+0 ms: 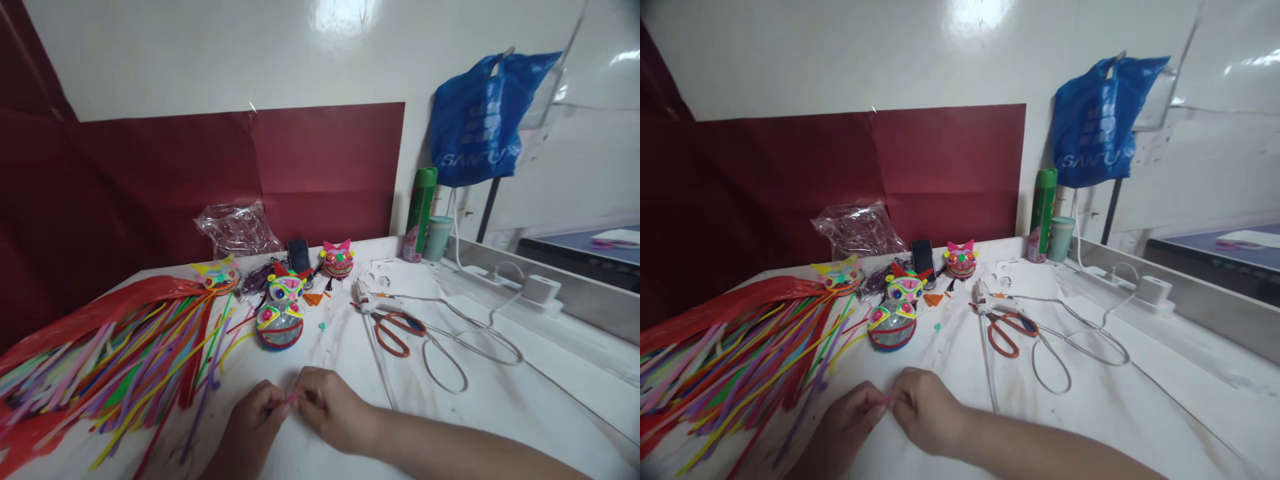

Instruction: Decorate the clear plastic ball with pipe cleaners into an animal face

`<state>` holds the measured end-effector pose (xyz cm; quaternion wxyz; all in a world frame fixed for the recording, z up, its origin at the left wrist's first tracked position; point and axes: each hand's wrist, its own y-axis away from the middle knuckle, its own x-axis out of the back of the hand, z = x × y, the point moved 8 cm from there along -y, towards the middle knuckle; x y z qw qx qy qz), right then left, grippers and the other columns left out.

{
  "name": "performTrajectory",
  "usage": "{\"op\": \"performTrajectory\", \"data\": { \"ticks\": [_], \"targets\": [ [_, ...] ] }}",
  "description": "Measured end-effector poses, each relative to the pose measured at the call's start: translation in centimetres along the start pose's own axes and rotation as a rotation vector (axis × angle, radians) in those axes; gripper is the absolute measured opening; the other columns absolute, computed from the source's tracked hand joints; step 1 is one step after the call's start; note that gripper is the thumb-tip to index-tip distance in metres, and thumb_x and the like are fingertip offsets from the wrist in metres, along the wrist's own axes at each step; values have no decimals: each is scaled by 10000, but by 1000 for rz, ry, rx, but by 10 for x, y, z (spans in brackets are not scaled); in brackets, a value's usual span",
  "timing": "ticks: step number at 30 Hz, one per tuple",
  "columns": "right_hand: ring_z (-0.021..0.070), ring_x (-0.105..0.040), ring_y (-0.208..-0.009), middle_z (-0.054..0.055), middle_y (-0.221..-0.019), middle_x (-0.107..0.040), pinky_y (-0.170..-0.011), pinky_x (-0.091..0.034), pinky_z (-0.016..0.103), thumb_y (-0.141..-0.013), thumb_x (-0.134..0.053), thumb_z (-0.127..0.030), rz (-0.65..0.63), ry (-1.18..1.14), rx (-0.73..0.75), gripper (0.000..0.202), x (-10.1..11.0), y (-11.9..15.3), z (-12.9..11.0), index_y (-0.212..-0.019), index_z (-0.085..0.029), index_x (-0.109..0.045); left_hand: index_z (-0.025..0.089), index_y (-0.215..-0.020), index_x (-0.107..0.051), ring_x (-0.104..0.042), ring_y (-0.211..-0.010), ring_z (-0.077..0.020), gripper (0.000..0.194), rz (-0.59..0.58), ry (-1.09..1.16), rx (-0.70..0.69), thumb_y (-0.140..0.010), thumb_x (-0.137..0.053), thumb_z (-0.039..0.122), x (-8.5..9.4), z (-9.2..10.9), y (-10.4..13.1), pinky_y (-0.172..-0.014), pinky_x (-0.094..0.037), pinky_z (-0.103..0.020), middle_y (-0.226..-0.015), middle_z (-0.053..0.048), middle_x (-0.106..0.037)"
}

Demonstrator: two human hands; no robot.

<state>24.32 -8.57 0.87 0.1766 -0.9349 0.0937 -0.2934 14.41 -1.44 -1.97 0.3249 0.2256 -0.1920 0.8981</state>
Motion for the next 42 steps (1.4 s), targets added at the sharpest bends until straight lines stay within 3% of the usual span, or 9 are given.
{"op": "performTrajectory", "data": {
  "ticks": [11, 18, 25, 32, 42],
  "targets": [
    [119, -520, -630, 4, -666, -570, -597, -409, 199, -686, -486, -27, -76, -3, 55, 184, -5, 2, -5, -677, -156, -617, 186, -503, -448, -431, -503, -118, 212, -8, -166, -187, -707, -500, 210, 2, 31, 4, -492, -335, -215, -537, 28, -420],
    [113, -494, -620, 2, -672, -556, -581, -402, 215, -771, -551, -167, -21, -103, -66, 101, -5, 2, 5, -723, -143, -636, 180, -515, -481, -436, -517, -118, 195, 52, -13, -121, -693, -531, 243, 8, 24, 2, -504, -353, -218, -545, 27, -442],
    [103, -438, -606, -22, -638, -478, -566, -375, 220, -799, -575, -380, 114, -320, -166, 257, -11, 5, 18, -681, -152, -575, 181, -581, -525, -414, -522, -110, 262, 112, 113, -3, -764, -556, 366, 11, 9, 4, -527, -360, -220, -549, 44, -455],
    [99, -403, -580, -29, -611, -455, -531, -337, 215, -833, -528, -377, 105, -276, -143, 272, -6, 10, 12, -671, -158, -543, 178, -582, -540, -475, -596, -131, 205, 80, 56, -72, -753, -525, 289, 8, 27, 10, -583, -379, -235, -599, 19, -490],
    [119, -469, -626, 3, -665, -538, -581, -394, 233, -853, -513, -354, 92, -186, -137, 250, -3, 10, 6, -723, -154, -590, 180, -603, -543, -476, -612, -131, 168, 66, 37, -96, -745, -523, 266, 8, 28, 11, -599, -376, -234, -618, 18, -485]
  ]
}}
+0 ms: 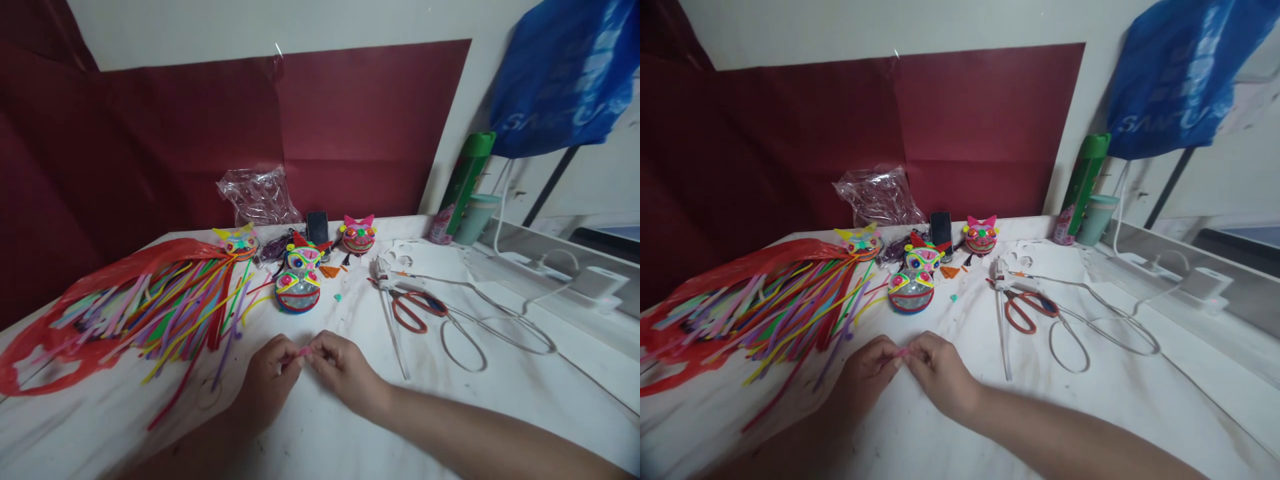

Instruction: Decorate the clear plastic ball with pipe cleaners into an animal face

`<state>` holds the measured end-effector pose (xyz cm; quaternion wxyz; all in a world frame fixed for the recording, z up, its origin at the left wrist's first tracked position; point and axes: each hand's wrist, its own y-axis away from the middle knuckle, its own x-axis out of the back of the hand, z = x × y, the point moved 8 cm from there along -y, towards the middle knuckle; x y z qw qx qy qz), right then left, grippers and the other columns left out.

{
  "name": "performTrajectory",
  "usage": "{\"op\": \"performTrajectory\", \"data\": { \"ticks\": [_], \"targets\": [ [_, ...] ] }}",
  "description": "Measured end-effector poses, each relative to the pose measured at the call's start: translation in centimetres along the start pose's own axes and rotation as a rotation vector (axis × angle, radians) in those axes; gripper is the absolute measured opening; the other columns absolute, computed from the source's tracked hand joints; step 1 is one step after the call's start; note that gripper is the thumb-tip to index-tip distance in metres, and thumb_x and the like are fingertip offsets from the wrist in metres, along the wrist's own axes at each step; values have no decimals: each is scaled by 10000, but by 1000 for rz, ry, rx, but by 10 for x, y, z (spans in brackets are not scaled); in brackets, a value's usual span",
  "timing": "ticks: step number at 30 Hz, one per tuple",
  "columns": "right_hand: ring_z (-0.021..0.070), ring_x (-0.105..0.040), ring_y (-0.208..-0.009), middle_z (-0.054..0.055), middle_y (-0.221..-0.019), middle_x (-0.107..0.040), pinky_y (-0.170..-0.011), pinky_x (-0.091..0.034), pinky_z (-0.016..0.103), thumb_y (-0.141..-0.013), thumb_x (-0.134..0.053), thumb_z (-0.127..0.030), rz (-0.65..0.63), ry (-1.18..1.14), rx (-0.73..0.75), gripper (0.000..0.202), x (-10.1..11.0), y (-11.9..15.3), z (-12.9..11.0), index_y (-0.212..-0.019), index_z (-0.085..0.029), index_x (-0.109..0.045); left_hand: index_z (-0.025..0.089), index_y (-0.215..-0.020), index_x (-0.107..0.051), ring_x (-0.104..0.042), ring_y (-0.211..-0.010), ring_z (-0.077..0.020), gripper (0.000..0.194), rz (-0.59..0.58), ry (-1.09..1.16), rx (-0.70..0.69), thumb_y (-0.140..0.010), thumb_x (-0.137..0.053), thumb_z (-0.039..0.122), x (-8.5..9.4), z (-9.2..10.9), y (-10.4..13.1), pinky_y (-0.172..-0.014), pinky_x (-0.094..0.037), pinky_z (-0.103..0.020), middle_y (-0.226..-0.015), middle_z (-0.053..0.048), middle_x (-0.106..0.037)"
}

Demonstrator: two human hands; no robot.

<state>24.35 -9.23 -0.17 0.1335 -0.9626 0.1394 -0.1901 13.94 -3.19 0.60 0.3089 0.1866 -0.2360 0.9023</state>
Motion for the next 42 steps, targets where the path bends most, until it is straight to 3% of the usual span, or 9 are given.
{"op": "performTrajectory", "data": {
  "ticks": [7, 14, 18, 23, 26, 29, 35, 42],
  "targets": [
    [114, -474, -608, -2, -654, -518, -570, -380, 223, -846, -482, -211, -52, 116, 59, 166, 5, -5, -6, -715, -152, -565, 176, -612, -565, -485, -602, -141, 163, -88, -86, 66, -732, -520, 276, -2, -5, -6, -586, -371, -248, -608, 14, -511],
    [133, -514, -645, 32, -701, -550, -612, -417, 229, -794, -449, -65, -221, 292, 281, 156, -1, -3, -23, -719, -156, -552, 188, -633, -523, -500, -620, -134, 175, -140, -249, -100, -798, -483, 232, -7, 1, -3, -600, -374, -247, -652, 16, -497],
    [153, -533, -685, 52, -724, -564, -635, -431, 241, -769, -455, -42, -302, 347, 324, 161, -6, 1, -25, -724, -152, -564, 188, -615, -502, -489, -618, -135, 165, -198, -276, -153, -777, -470, 192, -13, 5, 0, -585, -362, -248, -638, 9, -493],
    [122, -491, -625, 10, -681, -540, -571, -392, 221, -810, -528, -166, -218, 116, 119, 86, -1, -5, -14, -739, -155, -576, 183, -591, -487, -428, -558, -113, 148, -99, -197, -99, -739, -480, 169, -2, 8, -2, -533, -326, -232, -593, 37, -424],
    [100, -418, -561, -32, -614, -463, -511, -344, 210, -815, -560, -288, -172, -93, -34, 161, -2, -6, -3, -722, -157, -556, 179, -632, -507, -442, -582, -118, 149, -46, -87, -40, -772, -476, 219, 3, 5, -2, -558, -353, -235, -618, 31, -443],
    [99, -411, -562, -33, -609, -457, -516, -338, 214, -833, -532, -291, -124, -115, -55, 185, -2, -5, 0, -707, -156, -540, 179, -623, -500, -447, -594, -122, 140, -25, -71, -37, -758, -486, 212, 1, 3, -1, -576, -361, -240, -618, 31, -440],
    [121, -483, -609, 7, -657, -534, -578, -384, 231, -852, -500, -196, -94, 134, 64, 160, 6, -4, -11, -704, -156, -543, 176, -633, -528, -487, -617, -135, 152, -132, -109, 7, -768, -501, 242, -7, -5, -3, -595, -374, -249, -637, 17, -491],
    [148, -543, -676, 59, -729, -582, -631, -431, 236, -813, -460, -70, -244, 312, 281, 145, -1, -2, -25, -747, -144, -565, 174, -646, -511, -510, -653, -145, 173, -189, -238, -127, -804, -459, 222, -10, 2, -3, -622, -378, -259, -678, -3, -508]
  ]
}}
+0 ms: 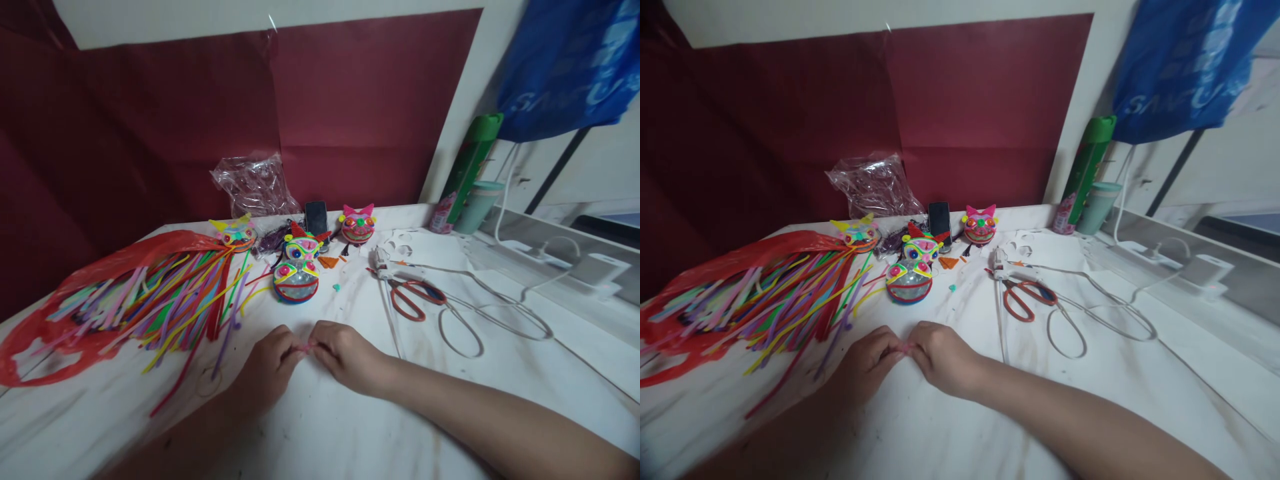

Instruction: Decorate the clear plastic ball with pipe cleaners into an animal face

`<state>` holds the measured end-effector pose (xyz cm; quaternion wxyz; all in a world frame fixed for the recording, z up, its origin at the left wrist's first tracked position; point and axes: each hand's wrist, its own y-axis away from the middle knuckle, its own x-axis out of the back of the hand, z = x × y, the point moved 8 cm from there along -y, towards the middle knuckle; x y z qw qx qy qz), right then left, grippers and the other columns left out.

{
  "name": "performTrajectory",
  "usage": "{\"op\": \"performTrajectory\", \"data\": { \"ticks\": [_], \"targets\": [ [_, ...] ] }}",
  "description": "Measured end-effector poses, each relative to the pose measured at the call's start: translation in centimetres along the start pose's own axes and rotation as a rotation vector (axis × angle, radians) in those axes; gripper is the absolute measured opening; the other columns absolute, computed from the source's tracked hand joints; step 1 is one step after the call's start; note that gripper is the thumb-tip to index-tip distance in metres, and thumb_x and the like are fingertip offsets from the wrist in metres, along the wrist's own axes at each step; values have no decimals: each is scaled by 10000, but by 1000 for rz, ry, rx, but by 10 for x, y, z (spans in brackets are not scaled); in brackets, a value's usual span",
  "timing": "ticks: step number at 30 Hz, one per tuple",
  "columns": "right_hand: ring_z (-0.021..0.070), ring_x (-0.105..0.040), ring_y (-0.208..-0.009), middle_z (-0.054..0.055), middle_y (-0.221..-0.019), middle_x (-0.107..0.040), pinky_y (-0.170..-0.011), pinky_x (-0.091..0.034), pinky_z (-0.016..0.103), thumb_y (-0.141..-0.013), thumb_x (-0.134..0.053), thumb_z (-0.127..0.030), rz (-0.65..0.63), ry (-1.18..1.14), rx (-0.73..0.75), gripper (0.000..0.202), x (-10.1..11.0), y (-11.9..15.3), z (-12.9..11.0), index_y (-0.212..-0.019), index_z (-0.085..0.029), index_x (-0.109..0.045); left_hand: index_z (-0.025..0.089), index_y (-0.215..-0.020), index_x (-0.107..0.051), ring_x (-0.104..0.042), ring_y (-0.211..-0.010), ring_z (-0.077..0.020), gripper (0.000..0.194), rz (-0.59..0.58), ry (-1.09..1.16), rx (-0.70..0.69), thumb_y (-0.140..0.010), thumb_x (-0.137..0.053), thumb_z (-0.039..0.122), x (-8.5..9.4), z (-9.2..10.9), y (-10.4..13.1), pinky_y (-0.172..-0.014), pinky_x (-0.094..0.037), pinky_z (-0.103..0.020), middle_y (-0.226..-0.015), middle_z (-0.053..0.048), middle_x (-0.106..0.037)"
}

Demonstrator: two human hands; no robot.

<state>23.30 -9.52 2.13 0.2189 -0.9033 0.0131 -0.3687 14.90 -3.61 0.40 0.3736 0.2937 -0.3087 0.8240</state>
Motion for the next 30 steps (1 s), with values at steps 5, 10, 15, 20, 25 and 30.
{"op": "performTrajectory", "data": {
  "ticks": [5, 10, 15, 20, 25, 30],
  "targets": [
    [157, -532, -683, 65, -725, -578, -624, -423, 245, -817, -464, -96, -66, 20, 29, 147, -5, 2, -2, -726, -143, -570, 176, -603, -492, -452, -582, -125, 152, -43, 12, 25, -755, -485, 187, -1, 3, 0, -559, -338, -245, -618, 21, -452],
    [107, -444, -584, -13, -650, -503, -532, -359, 214, -801, -585, -267, 33, -303, -228, 128, -4, 0, 17, -737, -159, -560, 178, -608, -492, -442, -594, -119, 175, 80, 192, 125, -771, -501, 242, 16, 3, -1, -563, -347, -235, -611, 32, -436],
    [86, -366, -557, -46, -613, -417, -501, -305, 209, -804, -571, -383, 107, -548, -305, 248, -13, 3, 24, -708, -162, -510, 175, -644, -525, -432, -584, -115, 183, 158, 300, 174, -777, -515, 300, 17, 0, 3, -555, -357, -232, -612, 35, -449],
    [93, -377, -564, -38, -610, -433, -518, -315, 221, -851, -504, -369, 162, -455, -284, 258, -11, 6, 22, -725, -148, -542, 174, -641, -526, -447, -592, -118, 153, 173, 240, 101, -772, -497, 247, 12, 2, 4, -576, -366, -239, -621, 31, -446],
    [106, -445, -607, -7, -654, -504, -565, -365, 227, -849, -490, -251, 158, -332, -224, 192, -4, 5, 17, -704, -144, -556, 178, -612, -520, -466, -599, -124, 156, 124, 170, 79, -760, -495, 222, 14, 5, 0, -587, -371, -243, -614, 27, -457],
    [107, -472, -608, 0, -653, -521, -567, -381, 218, -822, -491, -139, 89, -198, -156, 173, 1, 0, 11, -659, -151, -548, 181, -611, -544, -510, -621, -146, 158, 2, 97, 113, -751, -508, 244, 13, 2, -5, -603, -387, -262, -625, 10, -525]
  ]
}}
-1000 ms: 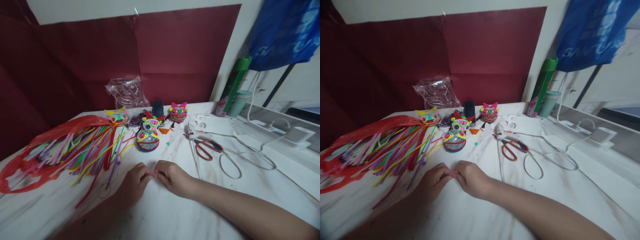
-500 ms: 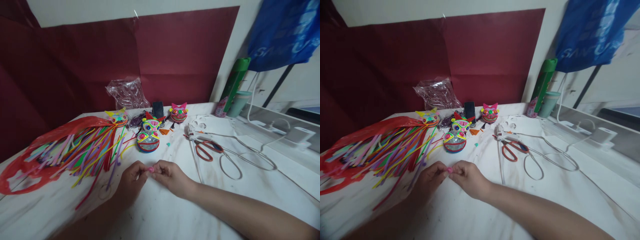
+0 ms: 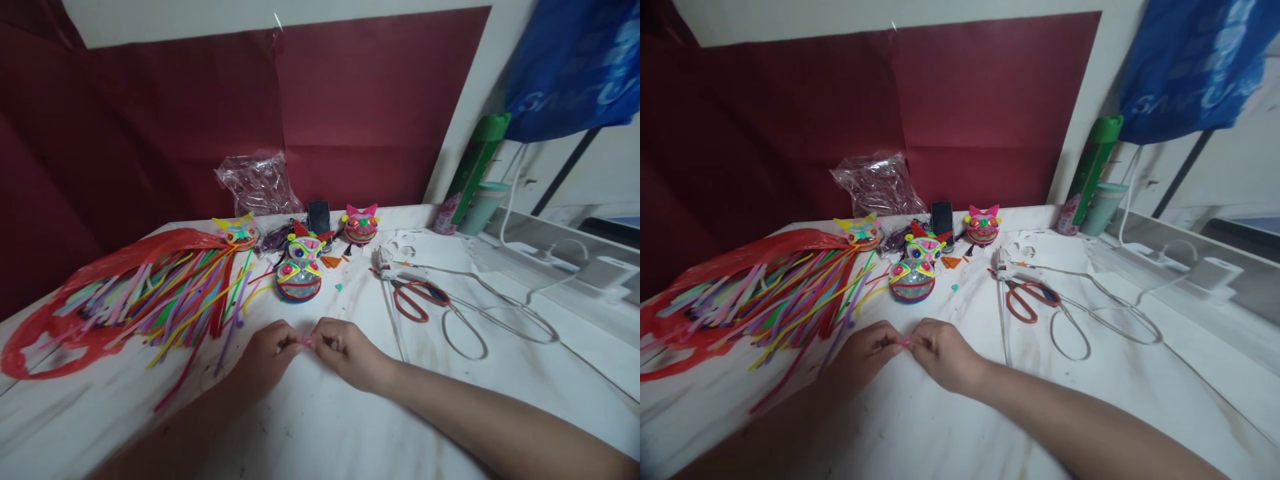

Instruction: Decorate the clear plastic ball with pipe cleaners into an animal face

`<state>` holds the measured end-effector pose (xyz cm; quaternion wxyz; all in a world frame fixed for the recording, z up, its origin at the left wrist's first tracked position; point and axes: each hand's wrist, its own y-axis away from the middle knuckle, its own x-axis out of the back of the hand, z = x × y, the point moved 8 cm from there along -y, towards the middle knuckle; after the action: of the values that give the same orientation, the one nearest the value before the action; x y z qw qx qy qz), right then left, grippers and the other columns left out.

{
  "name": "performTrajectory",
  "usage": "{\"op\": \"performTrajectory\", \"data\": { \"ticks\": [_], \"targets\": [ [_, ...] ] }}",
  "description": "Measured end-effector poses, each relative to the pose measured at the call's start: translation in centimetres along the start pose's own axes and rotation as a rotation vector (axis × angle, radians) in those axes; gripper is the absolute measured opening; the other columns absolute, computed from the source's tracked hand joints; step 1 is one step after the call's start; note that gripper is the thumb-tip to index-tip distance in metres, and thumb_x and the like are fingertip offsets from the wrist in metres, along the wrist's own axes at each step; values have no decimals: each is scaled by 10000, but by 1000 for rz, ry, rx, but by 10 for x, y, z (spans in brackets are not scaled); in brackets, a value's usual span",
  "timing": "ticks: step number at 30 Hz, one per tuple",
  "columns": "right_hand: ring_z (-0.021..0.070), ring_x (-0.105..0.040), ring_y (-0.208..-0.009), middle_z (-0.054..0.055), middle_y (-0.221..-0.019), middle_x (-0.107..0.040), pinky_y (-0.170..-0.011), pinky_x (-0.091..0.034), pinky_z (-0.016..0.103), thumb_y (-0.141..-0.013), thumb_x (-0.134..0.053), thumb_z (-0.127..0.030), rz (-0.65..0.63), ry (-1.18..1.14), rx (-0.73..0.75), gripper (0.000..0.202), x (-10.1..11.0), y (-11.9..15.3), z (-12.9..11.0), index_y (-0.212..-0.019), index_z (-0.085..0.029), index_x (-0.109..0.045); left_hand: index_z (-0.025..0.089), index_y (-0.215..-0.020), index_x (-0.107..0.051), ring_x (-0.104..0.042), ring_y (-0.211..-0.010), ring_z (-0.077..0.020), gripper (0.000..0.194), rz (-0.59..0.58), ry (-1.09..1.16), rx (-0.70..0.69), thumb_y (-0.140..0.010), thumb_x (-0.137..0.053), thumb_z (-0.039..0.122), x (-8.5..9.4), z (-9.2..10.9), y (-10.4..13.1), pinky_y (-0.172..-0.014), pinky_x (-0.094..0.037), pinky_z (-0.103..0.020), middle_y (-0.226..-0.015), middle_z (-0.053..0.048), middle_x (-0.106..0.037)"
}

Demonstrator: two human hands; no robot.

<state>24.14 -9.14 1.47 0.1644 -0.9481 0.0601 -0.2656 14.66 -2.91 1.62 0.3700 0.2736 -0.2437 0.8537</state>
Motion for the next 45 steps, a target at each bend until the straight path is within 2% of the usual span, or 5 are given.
{"op": "performTrajectory", "data": {
  "ticks": [7, 13, 18, 34, 45],
  "targets": [
    [112, -498, -603, 8, -668, -528, -561, -393, 209, -754, -473, -38, -136, 114, 151, 182, -7, 2, -10, -639, -161, -543, 181, -630, -520, -506, -635, -139, 145, -71, -105, -121, -768, -475, 189, -12, 1, 3, -608, -374, -257, -656, 5, -520],
    [101, -437, -563, -17, -617, -497, -518, -350, 215, -811, -566, -342, -26, -161, -127, 226, -4, -2, 14, -698, -146, -571, 185, -623, -488, -445, -583, -121, 169, 92, 57, 25, -779, -480, 249, 2, -2, 6, -562, -355, -239, -600, 36, -445],
    [87, -372, -547, -39, -594, -431, -505, -321, 214, -795, -554, -513, 49, -298, -155, 380, -6, 0, 16, -679, -152, -540, 183, -625, -497, -447, -587, -121, 165, 136, 129, 40, -764, -492, 272, -1, -4, 7, -555, -359, -233, -596, 32, -458],
    [82, -312, -522, -55, -565, -389, -478, -267, 214, -811, -546, -516, 23, -256, -177, 387, -1, 0, 15, -658, -164, -499, 167, -638, -560, -421, -540, -100, 146, 50, 444, 142, -688, -593, 301, -5, -13, 3, -529, -344, -223, -563, 42, -494],
    [128, -562, -671, 35, -731, -644, -633, -436, 233, -870, -538, -293, -130, -194, -8, 208, -3, 2, -10, -755, -142, -624, 168, -587, -543, -423, -484, -92, 319, -155, 828, 340, -563, -726, 427, -30, -22, 3, -550, -344, -267, -466, 48, -470]
  ]
}}
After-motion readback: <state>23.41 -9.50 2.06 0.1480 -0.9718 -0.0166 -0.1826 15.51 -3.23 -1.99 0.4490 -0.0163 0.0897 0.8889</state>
